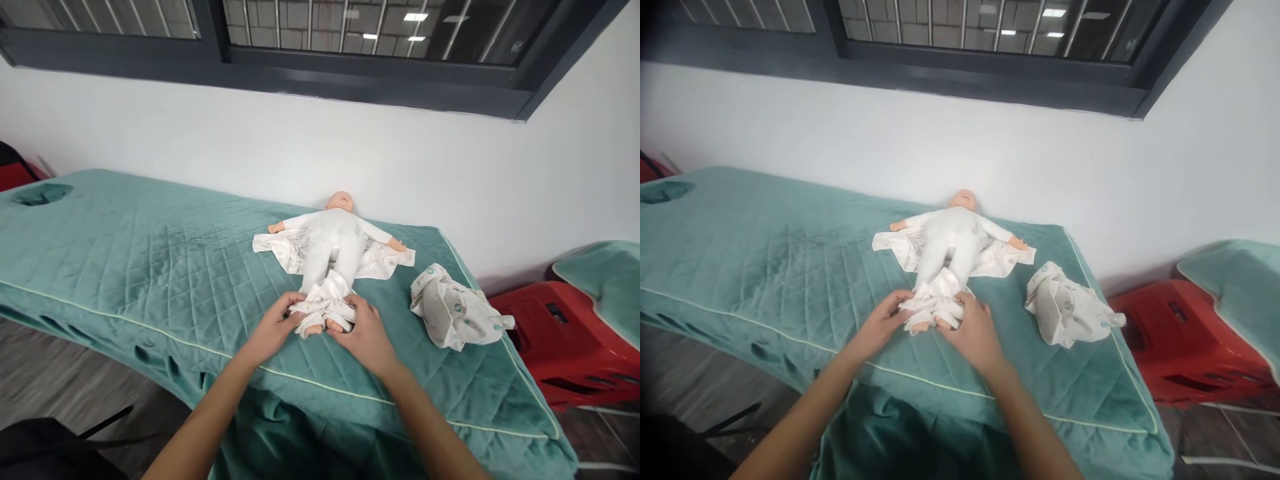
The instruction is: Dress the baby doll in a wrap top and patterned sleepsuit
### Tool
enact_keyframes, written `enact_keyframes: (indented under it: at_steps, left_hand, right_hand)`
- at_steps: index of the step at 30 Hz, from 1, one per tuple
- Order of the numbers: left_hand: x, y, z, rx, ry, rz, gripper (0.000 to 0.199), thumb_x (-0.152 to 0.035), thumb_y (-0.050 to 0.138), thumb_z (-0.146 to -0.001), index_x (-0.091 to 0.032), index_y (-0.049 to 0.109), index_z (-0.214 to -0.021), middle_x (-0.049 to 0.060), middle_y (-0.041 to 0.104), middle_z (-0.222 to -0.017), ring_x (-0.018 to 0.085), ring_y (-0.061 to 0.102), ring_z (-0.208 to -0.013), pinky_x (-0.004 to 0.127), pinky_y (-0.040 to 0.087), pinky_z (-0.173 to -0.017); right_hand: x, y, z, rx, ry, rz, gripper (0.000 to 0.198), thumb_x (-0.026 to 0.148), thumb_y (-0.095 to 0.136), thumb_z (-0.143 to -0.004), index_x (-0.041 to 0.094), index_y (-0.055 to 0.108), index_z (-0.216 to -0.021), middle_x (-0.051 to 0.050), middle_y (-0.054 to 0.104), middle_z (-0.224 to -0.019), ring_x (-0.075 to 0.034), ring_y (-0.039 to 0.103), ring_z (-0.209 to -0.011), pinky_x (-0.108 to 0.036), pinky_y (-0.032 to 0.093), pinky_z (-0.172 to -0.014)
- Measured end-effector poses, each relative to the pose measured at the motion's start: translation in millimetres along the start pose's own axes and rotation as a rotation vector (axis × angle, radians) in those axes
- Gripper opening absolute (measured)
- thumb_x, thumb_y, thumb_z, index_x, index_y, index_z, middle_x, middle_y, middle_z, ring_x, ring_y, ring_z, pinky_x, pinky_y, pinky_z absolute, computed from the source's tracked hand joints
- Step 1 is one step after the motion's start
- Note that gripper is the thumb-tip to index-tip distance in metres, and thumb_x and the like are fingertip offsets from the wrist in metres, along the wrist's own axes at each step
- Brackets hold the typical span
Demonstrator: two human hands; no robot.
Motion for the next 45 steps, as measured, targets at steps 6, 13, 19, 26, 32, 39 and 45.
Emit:
enact_keyframes:
  at_steps: [6,13,19,26,32,39,45]
  left_hand:
    - [-28,-1,11,-0.027,-0.076,0.070,0.033,-0.049,0.060,-0.088,-0.019,0.061,-0.102,0.001,0.062,-0.091,0.015,0.055,-0.077,0.026,0.044,-0.069]
    - [-74,1,9,0.270,-0.325,0.143,0.036,-0.051,0.071,-0.080,-0.018,0.069,-0.094,0.003,0.067,-0.089,0.016,0.060,-0.075,0.026,0.045,-0.067]
    - [-117,-16,7,0.276,-0.259,0.181,0.039,-0.051,0.074,-0.078,-0.017,0.068,-0.098,0.006,0.067,-0.092,0.017,0.062,-0.075,0.025,0.046,-0.063]
    - [-192,-34,4,0.486,-0.050,-0.405,0.033,-0.054,0.065,-0.082,-0.024,0.071,-0.095,0.005,0.067,-0.087,0.018,0.061,-0.071,0.024,0.043,-0.055]
    - [-259,-32,13,0.588,0.203,-0.860,0.020,-0.046,0.072,-0.074,-0.026,0.071,-0.075,0.001,0.065,-0.072,0.018,0.057,-0.061,0.025,0.037,-0.052]
    - [-297,-19,23,0.534,0.289,-1.041,0.015,-0.026,0.066,-0.073,-0.024,0.062,-0.059,0.000,0.055,-0.054,0.014,0.042,-0.044,0.027,0.027,-0.048]
    - [-310,-32,2,0.204,0.487,-0.923,0.021,-0.037,0.067,-0.076,-0.023,0.062,-0.061,-0.001,0.054,-0.057,0.015,0.053,-0.051,0.025,0.033,-0.053]
  right_hand:
    - [6,-25,3,0.155,0.105,-0.205,0.047,0.037,0.071,-0.075,0.024,0.053,-0.116,-0.003,0.066,-0.109,-0.025,0.063,-0.094,-0.040,0.049,-0.085]
    - [34,-68,-5,0.461,0.214,-0.667,0.035,0.033,0.075,-0.070,0.019,0.062,-0.100,-0.002,0.068,-0.091,-0.018,0.063,-0.079,-0.029,0.049,-0.069]
    - [66,-105,-11,0.546,0.165,-0.798,0.037,0.054,0.070,-0.082,0.019,0.067,-0.092,-0.003,0.070,-0.087,-0.017,0.065,-0.077,-0.030,0.051,-0.073]
    - [98,-145,-11,0.655,-0.047,-0.248,0.053,0.066,0.053,-0.089,0.021,0.072,-0.069,-0.004,0.072,-0.081,-0.021,0.064,-0.077,-0.033,0.050,-0.075]
    - [147,-171,-19,0.671,-0.163,-0.061,0.056,0.069,0.054,-0.087,0.021,0.069,-0.063,-0.003,0.066,-0.067,-0.016,0.057,-0.063,-0.029,0.047,-0.061]
    - [194,-186,-20,0.624,-0.233,0.055,0.048,0.057,0.068,-0.080,0.020,0.055,-0.054,0.003,0.044,-0.053,-0.008,0.035,-0.048,-0.024,0.027,-0.045]
    - [205,-206,-22,0.470,-0.386,0.094,0.028,0.047,0.070,-0.079,0.021,0.070,-0.070,-0.001,0.067,-0.093,-0.015,0.061,-0.076,-0.027,0.046,-0.065]
Point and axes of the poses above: each hand's wrist, its own z-axis away from the middle knuckle, its own y-axis out of the palm, x = y × z, the point moved 5 cm from there along -z, towards the middle knuckle
